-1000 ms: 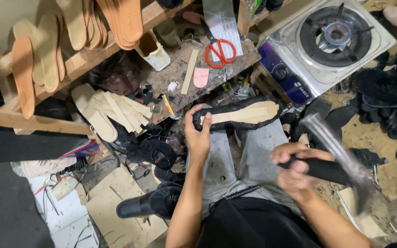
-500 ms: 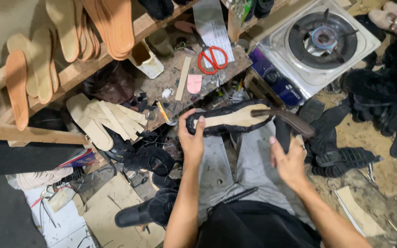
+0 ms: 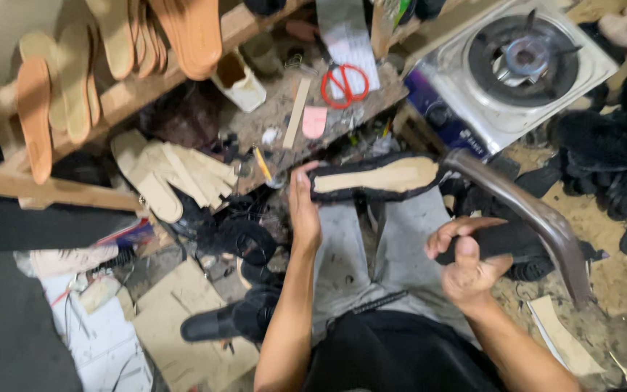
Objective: The person sits on the floor of a shoe workshop and works on a black shoe on their lap. They heat the shoe over a small gas burner, hammer the sole area with a hammer, then fit a light-colored insole board into the shoe and press and hammer it into place.
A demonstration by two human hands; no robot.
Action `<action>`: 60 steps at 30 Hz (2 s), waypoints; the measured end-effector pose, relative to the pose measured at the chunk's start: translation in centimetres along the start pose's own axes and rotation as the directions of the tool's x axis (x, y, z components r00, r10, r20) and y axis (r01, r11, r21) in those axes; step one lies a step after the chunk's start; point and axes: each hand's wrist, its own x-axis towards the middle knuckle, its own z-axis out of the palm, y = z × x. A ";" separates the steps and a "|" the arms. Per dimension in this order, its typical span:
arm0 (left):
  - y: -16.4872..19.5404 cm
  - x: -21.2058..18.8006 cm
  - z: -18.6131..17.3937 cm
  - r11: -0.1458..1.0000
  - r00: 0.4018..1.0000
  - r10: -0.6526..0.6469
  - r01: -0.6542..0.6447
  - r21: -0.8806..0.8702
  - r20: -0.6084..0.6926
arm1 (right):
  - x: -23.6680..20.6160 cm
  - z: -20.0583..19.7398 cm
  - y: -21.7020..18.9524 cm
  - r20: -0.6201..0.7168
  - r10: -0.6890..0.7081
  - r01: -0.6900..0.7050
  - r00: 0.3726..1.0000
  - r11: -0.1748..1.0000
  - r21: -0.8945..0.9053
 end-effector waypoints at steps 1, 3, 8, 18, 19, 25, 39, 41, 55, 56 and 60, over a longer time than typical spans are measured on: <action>-0.1 0.0 -0.1 0.991 0.997 -0.081 0.082 -0.103 0.017 | -0.3 1.3 1.1 0.022 -0.140 0.137 0.990 0.986 0.100; -0.3 0.3 -0.2 0.985 0.996 -0.087 0.088 -0.148 0.016 | 0.1 2.6 3.1 0.115 -0.172 0.168 0.978 0.985 0.041; -0.5 0.6 -0.3 0.994 0.994 0.104 -0.104 0.027 -0.014 | 0.1 2.2 4.4 0.171 0.427 -0.245 0.888 0.754 -0.610; -0.7 0.4 -0.3 0.989 0.990 0.140 -0.139 0.054 -0.018 | 0.1 4.7 3.8 0.262 0.399 -0.114 0.878 0.709 -0.696; -0.9 0.5 -0.2 0.979 0.983 0.183 -0.181 0.096 -0.012 | 0.2 4.6 3.5 0.223 0.452 -0.190 0.864 0.702 -0.687; -1.0 0.4 -0.2 0.982 0.999 -0.034 0.034 -0.188 0.003 | -0.7 5.4 3.5 0.161 -0.099 0.053 0.982 0.961 0.270; -1.2 0.2 -0.4 0.994 0.994 0.105 -0.105 0.030 -0.005 | -0.3 4.6 4.9 0.397 0.247 0.008 0.884 0.841 -0.540; -1.1 0.3 -0.3 0.991 0.992 0.126 -0.125 0.049 -0.007 | 0.2 4.5 4.8 0.264 0.489 -0.083 0.831 0.579 -0.811; -0.4 -0.2 0.6 0.995 0.997 -0.016 0.025 0.098 -0.082 | -0.7 -3.2 1.2 0.117 0.290 -0.092 0.950 0.618 -0.781; -0.4 -0.2 0.7 0.994 0.997 0.004 0.004 0.105 -0.080 | -1.2 -3.5 1.3 0.095 0.183 -0.084 0.979 0.775 -0.627; -0.8 -0.1 0.8 0.999 0.995 -0.017 0.021 0.046 -0.094 | -3.1 -4.6 2.5 -0.020 0.016 -0.023 1.000 0.890 -0.456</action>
